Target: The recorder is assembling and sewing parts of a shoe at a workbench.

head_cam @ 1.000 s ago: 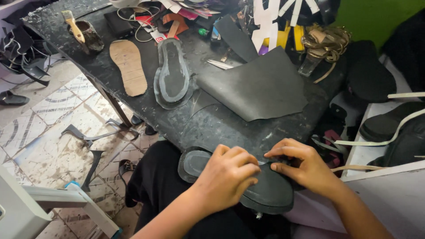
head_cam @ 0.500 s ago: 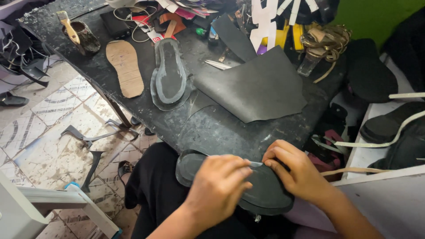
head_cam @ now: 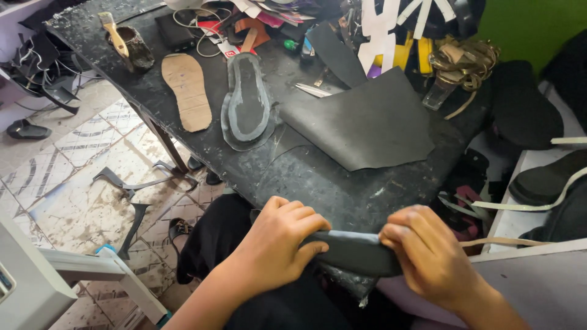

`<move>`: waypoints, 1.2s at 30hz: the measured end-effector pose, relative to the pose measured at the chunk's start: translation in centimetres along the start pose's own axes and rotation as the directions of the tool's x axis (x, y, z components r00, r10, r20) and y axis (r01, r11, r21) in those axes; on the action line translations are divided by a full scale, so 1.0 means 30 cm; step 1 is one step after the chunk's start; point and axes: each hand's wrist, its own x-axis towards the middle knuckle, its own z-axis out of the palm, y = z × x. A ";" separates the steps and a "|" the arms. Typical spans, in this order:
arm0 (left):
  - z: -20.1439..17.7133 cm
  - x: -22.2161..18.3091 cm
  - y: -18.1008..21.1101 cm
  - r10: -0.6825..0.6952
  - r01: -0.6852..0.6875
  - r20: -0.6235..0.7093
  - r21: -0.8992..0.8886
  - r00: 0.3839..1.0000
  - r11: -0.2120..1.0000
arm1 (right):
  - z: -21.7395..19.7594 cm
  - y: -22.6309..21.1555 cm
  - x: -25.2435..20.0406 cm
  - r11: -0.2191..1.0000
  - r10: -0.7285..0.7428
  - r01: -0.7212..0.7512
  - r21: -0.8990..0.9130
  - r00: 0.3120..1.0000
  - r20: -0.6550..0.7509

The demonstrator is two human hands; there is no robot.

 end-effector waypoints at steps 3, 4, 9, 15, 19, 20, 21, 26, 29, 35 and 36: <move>-0.039 -0.010 0.060 0.054 -0.046 -0.093 0.082 0.994 0.996 | -0.017 -0.019 -0.014 0.988 -0.127 0.124 -0.090 0.992 -0.021; -0.045 -0.017 0.075 0.053 -0.046 -0.095 0.081 0.994 0.996 | -0.029 -0.029 -0.008 0.988 -0.127 0.125 -0.090 0.992 -0.019; -0.076 -0.056 0.121 0.285 -0.143 -0.285 0.432 0.915 0.891 | -0.040 -0.053 -0.048 0.931 -0.328 0.318 -0.179 0.944 -0.029; -0.119 -0.109 0.130 0.432 -0.118 -0.358 0.641 0.828 0.759 | -0.017 -0.074 -0.105 0.920 -0.347 0.307 -0.246 0.928 -0.138; -0.133 -0.138 0.135 0.455 -0.099 -0.380 0.671 0.805 0.735 | -0.017 -0.094 -0.128 0.953 -0.224 0.186 -0.241 0.964 -0.144; -0.134 -0.145 0.135 0.456 -0.094 -0.392 0.668 0.799 0.738 | -0.010 -0.090 -0.119 0.940 -0.264 0.214 -0.265 0.950 -0.167; -0.134 -0.152 0.135 0.457 -0.089 -0.403 0.665 0.793 0.742 | -0.004 -0.086 -0.111 0.926 -0.303 0.242 -0.290 0.934 -0.189; -0.118 -0.154 0.118 0.414 -0.074 -0.432 0.616 0.801 0.784 | -0.007 -0.111 -0.067 0.936 -0.281 0.233 -0.264 0.946 -0.161; -0.119 -0.134 0.107 0.279 -0.045 -0.429 0.480 0.859 0.876 | -0.006 -0.115 -0.025 0.975 -0.142 0.113 -0.190 0.979 -0.145; -0.155 -0.058 0.036 -0.037 0.055 -0.118 0.153 0.992 0.987 | -0.018 -0.099 0.050 0.953 0.263 -0.270 0.137 0.963 0.065; -0.156 -0.043 0.022 -0.085 0.087 -0.017 0.115 0.996 0.990 | -0.016 -0.086 0.055 0.918 0.326 -0.351 0.186 0.933 0.154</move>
